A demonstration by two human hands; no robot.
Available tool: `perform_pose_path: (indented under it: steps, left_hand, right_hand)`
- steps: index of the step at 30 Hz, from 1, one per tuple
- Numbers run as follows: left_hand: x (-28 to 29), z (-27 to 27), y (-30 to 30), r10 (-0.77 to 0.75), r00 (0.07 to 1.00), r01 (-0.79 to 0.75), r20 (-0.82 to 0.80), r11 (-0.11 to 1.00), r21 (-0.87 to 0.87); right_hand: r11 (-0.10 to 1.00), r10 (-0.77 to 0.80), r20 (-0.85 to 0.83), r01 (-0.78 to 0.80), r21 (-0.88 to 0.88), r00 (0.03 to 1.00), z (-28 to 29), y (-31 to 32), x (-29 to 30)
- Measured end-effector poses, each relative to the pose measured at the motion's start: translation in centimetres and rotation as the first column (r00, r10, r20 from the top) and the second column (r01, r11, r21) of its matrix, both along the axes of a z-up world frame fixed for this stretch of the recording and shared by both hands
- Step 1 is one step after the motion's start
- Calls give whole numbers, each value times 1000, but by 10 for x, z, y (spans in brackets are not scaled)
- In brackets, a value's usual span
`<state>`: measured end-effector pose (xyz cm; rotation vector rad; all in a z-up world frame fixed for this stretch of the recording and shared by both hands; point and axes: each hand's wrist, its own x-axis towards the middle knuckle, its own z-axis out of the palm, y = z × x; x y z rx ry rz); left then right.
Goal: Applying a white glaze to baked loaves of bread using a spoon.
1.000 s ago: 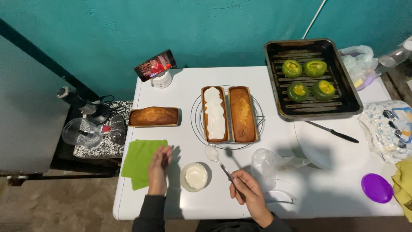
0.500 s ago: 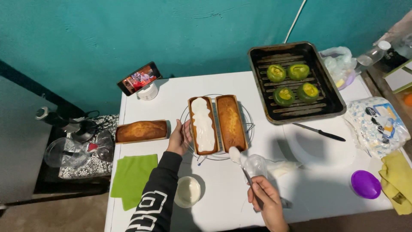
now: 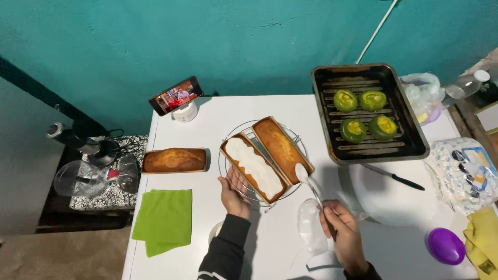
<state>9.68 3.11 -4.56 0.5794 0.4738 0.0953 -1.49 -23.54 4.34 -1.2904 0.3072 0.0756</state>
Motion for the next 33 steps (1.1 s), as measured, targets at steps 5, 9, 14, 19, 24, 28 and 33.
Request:
perform_pose_path:
  steps: [5,9,14,19,24,28,33]
  left_hand:
    - [-22,8,-39,142,987,-152,-72,976,-156]
    - [-32,19,-53,209,977,-215,-50,935,-283]
    - [-37,-2,-37,217,972,-233,-89,930,-283]
    - [-41,72,17,199,938,-129,-285,960,248]
    - [-13,94,56,-161,985,148,-68,565,811]
    - [0,78,56,-242,970,176,-28,616,768]
    - [3,59,52,-243,966,231,-91,640,733]
  right_hand:
    - [941,134,-41,-140,-307,990,48,7,51]
    - [755,307,14,-235,-612,951,87,28,95]
    - [389,454,-4,-203,-898,891,153,85,133]
    - [164,588,-30,-155,-974,808,165,109,167]
    - [35,656,-154,-234,-972,739,155,118,182]
    - [130,705,-7,-139,-982,709,138,112,188]
    - [215,742,107,-83,-973,662,132,111,194]
